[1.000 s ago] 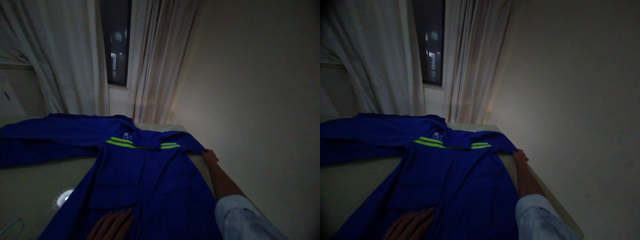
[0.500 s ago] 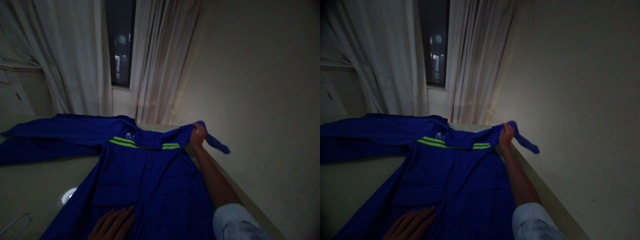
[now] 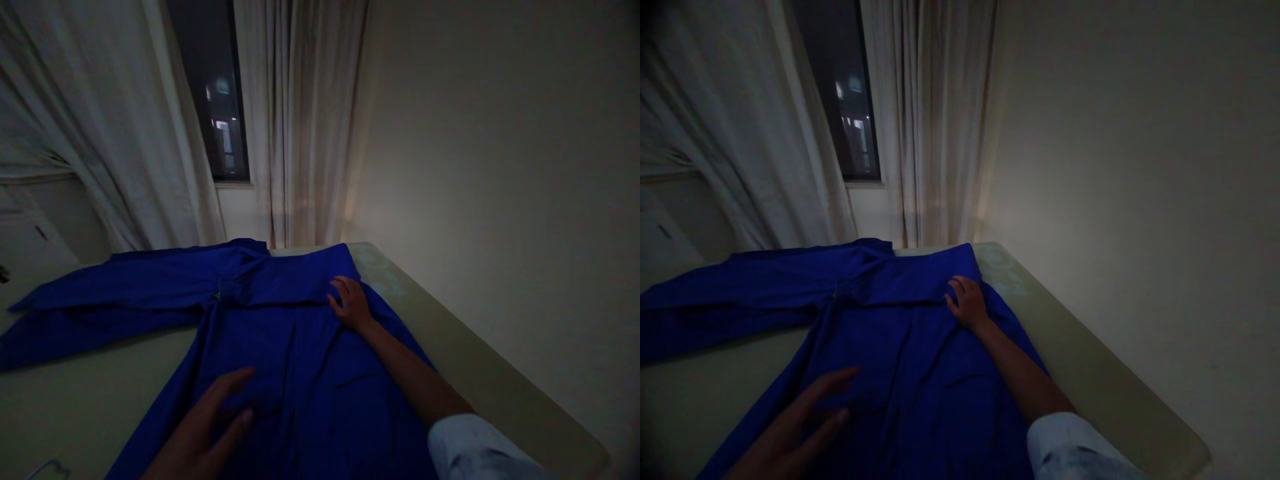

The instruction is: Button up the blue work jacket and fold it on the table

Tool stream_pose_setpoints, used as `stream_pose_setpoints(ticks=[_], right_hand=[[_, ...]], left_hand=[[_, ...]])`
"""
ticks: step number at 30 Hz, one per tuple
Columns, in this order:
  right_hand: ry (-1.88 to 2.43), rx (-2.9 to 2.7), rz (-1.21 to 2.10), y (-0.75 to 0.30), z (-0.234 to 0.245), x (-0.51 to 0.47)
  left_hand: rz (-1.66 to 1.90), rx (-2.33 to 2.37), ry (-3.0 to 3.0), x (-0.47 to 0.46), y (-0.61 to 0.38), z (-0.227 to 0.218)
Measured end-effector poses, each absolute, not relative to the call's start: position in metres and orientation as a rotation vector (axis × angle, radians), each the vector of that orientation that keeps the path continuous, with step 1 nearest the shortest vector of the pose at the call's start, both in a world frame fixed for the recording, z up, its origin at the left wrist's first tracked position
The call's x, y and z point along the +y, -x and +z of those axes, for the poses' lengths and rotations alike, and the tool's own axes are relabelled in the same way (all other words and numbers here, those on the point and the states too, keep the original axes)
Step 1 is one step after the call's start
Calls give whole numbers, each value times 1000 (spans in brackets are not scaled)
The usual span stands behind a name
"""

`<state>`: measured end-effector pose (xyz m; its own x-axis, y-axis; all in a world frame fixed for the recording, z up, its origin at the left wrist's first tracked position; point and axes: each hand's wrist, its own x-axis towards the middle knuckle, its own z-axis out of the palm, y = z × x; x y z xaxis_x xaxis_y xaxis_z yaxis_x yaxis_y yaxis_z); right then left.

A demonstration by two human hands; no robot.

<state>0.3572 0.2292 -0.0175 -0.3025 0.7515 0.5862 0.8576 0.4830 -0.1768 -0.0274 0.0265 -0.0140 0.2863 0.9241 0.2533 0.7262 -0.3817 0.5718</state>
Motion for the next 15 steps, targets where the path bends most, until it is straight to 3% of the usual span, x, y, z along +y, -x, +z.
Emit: stream_pose_setpoints(ticks=[3,5,11,15], right_hand=[[1534,-2081,-217,-357,-18,238],[1675,-2044,-206,-358,-18,242],[1882,-1848,-245,-371,-18,250],[1809,-1885,-202,-378,-21,253]], left_hand=[[829,1662,-1988,89,20,14],[812,1806,-2159,134,13,19],[293,2135,-2397,218,8,18],[444,2159,-2275,234,30,48]])
